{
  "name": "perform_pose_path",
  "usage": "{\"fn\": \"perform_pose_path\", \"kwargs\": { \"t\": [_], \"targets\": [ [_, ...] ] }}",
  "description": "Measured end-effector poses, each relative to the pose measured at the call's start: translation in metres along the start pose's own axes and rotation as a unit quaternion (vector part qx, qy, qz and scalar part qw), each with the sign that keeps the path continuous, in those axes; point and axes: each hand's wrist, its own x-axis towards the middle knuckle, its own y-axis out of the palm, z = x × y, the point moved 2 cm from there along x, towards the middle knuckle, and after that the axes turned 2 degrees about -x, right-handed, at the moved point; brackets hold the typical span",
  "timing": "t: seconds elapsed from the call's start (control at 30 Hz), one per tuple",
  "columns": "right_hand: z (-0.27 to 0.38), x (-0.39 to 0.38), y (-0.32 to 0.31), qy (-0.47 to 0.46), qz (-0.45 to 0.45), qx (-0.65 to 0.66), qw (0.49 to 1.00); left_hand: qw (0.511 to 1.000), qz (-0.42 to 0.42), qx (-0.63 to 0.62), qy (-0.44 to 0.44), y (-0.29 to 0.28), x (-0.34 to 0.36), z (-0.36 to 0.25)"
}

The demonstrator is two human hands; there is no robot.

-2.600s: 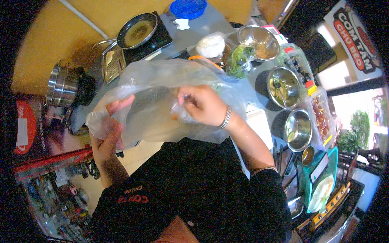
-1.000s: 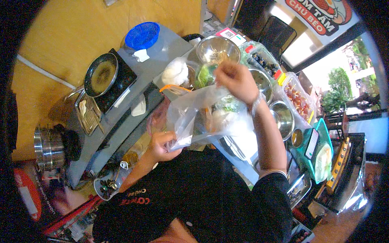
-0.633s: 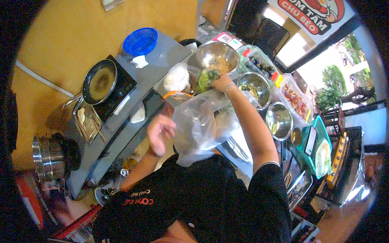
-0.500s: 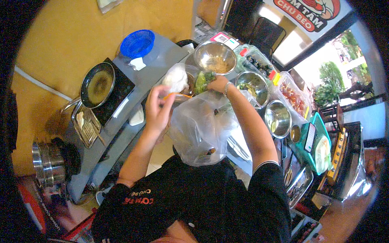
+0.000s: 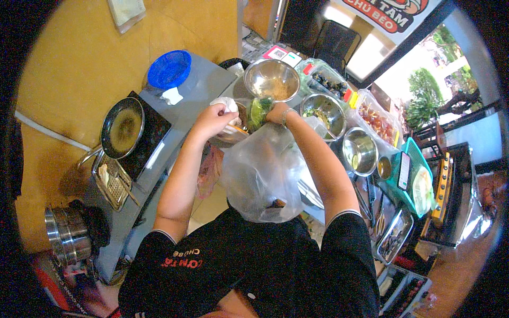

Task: The person puts small bags of food and a container into a larger plastic bag and then prepares a drink by scooping ice into a cup and pouring liquid from a bottle.

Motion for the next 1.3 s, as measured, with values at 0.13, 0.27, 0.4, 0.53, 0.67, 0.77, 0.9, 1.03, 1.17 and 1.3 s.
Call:
{"fn": "perform_pose_path", "kwargs": {
  "t": [0.13,0.27,0.4,0.53,0.67,0.77,0.9,1.03,1.17,1.3],
  "targets": [
    [-0.020,0.017,0.001,-0.044,-0.004,0.117,0.992,0.966,0.056,-0.245,-0.057,0.011,0.018,0.017],
    [0.007,-0.007,-0.003,-0.109,-0.051,0.421,0.899,0.972,0.074,-0.220,0.025,0.015,0.025,0.021],
    [0.045,-0.023,-0.010,-0.183,0.021,0.481,0.857,0.963,0.108,-0.244,0.028,0.028,0.041,0.028],
    [0.065,-0.039,-0.004,-0.194,0.017,0.505,0.841,0.969,0.166,-0.181,-0.038,0.024,0.040,0.014],
    [0.067,-0.039,0.006,-0.158,-0.003,0.578,0.800,0.943,0.164,-0.291,-0.008,0.024,0.049,0.026],
    [0.073,-0.033,0.015,-0.099,-0.047,0.465,0.879,0.937,0.109,-0.331,0.000,0.020,0.041,0.029],
    [0.093,-0.010,0.026,-0.124,-0.074,0.383,0.913,0.994,-0.043,-0.006,0.098,-0.001,0.020,0.002],
    [0.095,0.000,0.027,-0.079,-0.010,0.379,0.922,0.945,-0.235,0.072,0.217,-0.036,-0.052,-0.061],
    [0.106,0.002,0.028,-0.087,-0.057,0.375,0.921,0.957,-0.094,-0.012,0.274,-0.018,-0.157,-0.108],
    [0.131,-0.017,0.004,-0.110,-0.078,0.483,0.865,0.944,-0.085,0.073,0.310,0.058,-0.185,-0.095]
  ]
}}
